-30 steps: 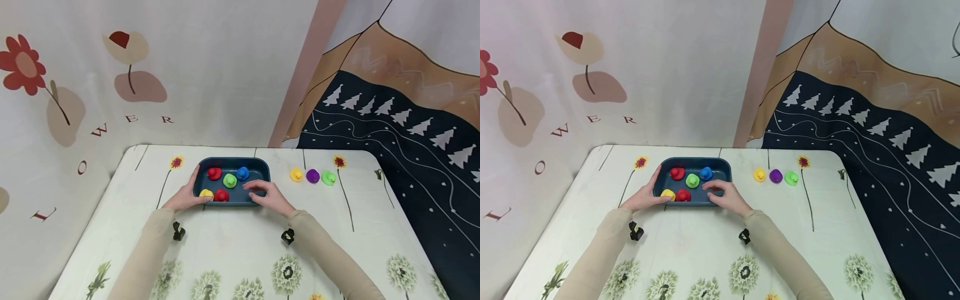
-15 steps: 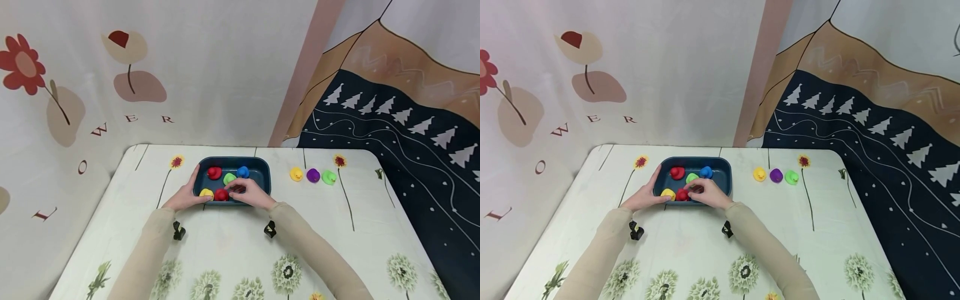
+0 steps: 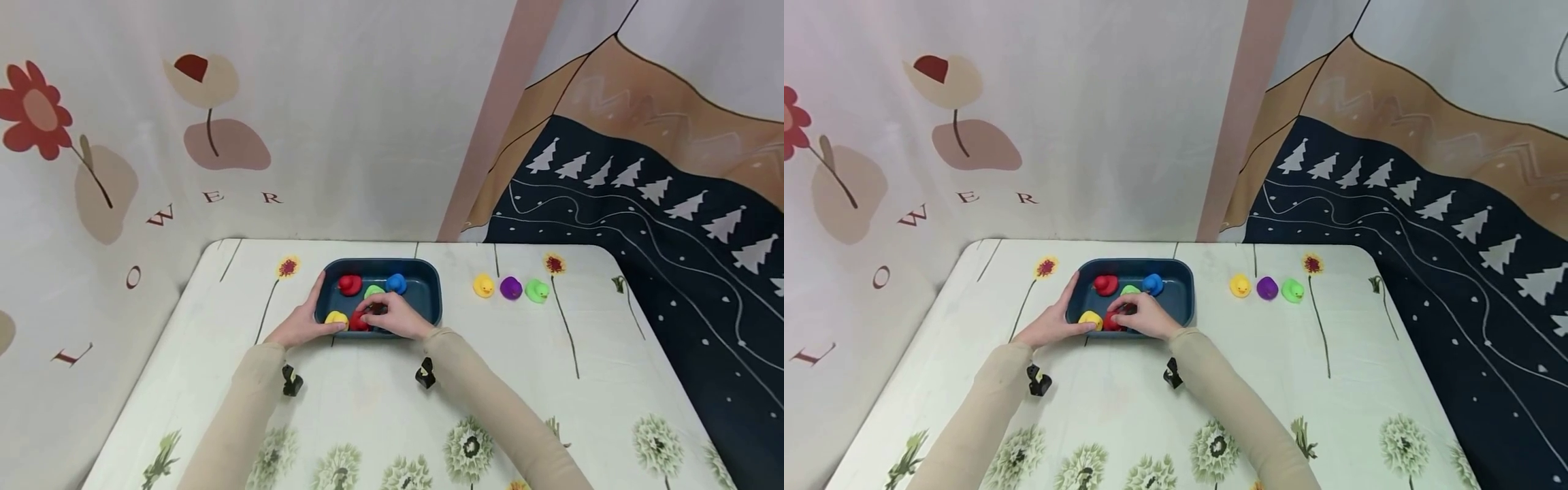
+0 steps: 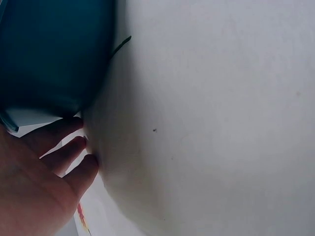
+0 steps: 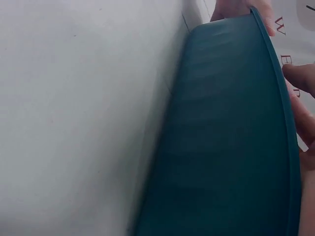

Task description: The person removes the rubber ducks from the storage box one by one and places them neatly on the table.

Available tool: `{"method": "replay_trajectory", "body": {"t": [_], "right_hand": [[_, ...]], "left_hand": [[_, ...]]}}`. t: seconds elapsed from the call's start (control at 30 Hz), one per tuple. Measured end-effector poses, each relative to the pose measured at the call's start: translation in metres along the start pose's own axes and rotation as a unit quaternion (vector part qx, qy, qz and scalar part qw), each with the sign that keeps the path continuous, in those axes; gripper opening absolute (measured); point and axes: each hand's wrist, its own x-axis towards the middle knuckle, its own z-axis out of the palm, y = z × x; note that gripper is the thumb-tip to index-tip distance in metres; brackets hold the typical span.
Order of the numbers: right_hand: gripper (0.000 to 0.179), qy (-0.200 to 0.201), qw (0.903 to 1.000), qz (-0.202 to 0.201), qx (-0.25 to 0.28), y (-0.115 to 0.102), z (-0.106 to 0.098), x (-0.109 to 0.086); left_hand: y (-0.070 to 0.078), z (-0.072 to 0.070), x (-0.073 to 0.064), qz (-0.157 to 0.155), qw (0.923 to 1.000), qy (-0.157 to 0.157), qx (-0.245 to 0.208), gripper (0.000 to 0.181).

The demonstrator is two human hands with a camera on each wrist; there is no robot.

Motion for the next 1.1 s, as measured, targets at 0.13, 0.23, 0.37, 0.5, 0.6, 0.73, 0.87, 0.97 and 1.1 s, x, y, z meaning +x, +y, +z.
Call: {"method": "replay_trajectory", "body": {"t": [0.13,0.23,0.37,0.5,0.6,0.73,0.87,0.97,1.1], "right_hand": [[0.019,-0.012,0.9995,0.023,-0.018,0.0,0.001,0.001],[0.02,-0.018,0.9987,0.042,-0.024,0.001,0.001,0.002],[0.02,-0.024,0.9981,0.056,-0.014,0.003,0.001,0.005],[0.021,-0.027,0.9979,0.058,-0.01,0.004,0.002,0.008],[0.021,-0.024,0.9981,0.053,-0.019,0.005,0.004,0.01],[0.02,-0.015,0.9983,0.041,-0.038,0.007,0.005,0.011],[0.02,-0.003,0.9984,0.037,-0.042,0.006,0.005,0.008],[0.02,0.008,0.9987,0.034,-0.037,0.004,0.003,0.005],[0.02,0.021,0.9991,0.026,-0.027,0.001,0.001,0.001]], "left_hand": [[0.0,0.001,0.001,0.005,0.9999,0.001,-0.009,0.113],[-0.001,0.002,0.001,0.009,0.9999,0.0,-0.013,0.113],[-0.001,0.002,0.002,0.005,0.9998,0.002,-0.017,0.114],[-0.003,0.002,0.003,0.001,0.9998,0.003,-0.02,0.115],[-0.004,0.003,0.002,0.004,0.9997,0.005,-0.024,0.115],[-0.003,0.003,0.002,0.004,0.9997,0.005,-0.025,0.115],[-0.002,0.002,0.001,0.0,0.9997,0.004,-0.025,0.115],[-0.002,0.003,0.001,-0.004,0.9997,0.002,-0.023,0.114],[-0.002,0.003,0.001,-0.002,0.9997,0.003,-0.023,0.114]]}}
